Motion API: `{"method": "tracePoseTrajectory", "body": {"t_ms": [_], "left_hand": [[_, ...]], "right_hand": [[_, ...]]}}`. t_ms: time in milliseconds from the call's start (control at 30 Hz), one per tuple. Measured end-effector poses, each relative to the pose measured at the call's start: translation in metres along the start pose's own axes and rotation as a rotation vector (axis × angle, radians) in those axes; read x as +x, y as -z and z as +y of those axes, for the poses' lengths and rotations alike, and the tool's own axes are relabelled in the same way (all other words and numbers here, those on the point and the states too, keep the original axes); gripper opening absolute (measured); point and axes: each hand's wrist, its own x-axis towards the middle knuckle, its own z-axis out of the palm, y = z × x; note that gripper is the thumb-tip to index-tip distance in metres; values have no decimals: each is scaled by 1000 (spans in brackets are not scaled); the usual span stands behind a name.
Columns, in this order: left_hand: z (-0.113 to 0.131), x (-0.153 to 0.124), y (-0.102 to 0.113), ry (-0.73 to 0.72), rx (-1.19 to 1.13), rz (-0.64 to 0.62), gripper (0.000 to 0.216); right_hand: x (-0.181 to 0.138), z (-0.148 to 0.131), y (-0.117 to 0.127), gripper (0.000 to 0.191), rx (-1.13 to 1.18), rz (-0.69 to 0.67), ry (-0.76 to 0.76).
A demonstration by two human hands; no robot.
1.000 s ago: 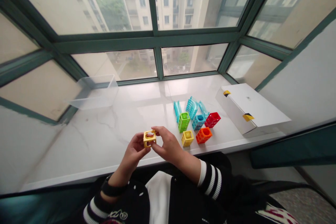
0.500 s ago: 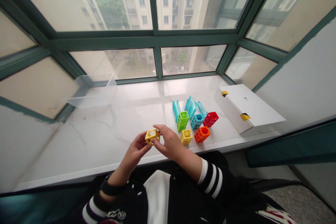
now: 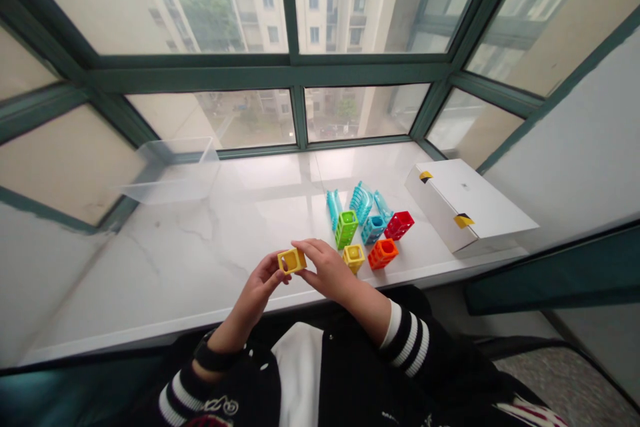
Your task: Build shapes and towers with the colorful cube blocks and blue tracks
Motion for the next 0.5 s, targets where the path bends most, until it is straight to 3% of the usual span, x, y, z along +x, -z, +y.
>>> {"method": "tracePoseTrajectory", "body": {"t_ms": [167,267,400,500], "left_hand": [[-3,1,-2,-12,-48,-58,52],[-6,0,-2,-24,-106,-137,63],[-8,0,-5,-36,-90,-240,73],[-4,5,-11,-48,48,-289,70]], "right_hand": [[-3,0,9,70,16,-51,-28],[-7,-2,18,75,9,-56,-78],[-14,-4,41,85,23,-63,-140],[-21,-3,65,75,-27,-37,-163]]}}
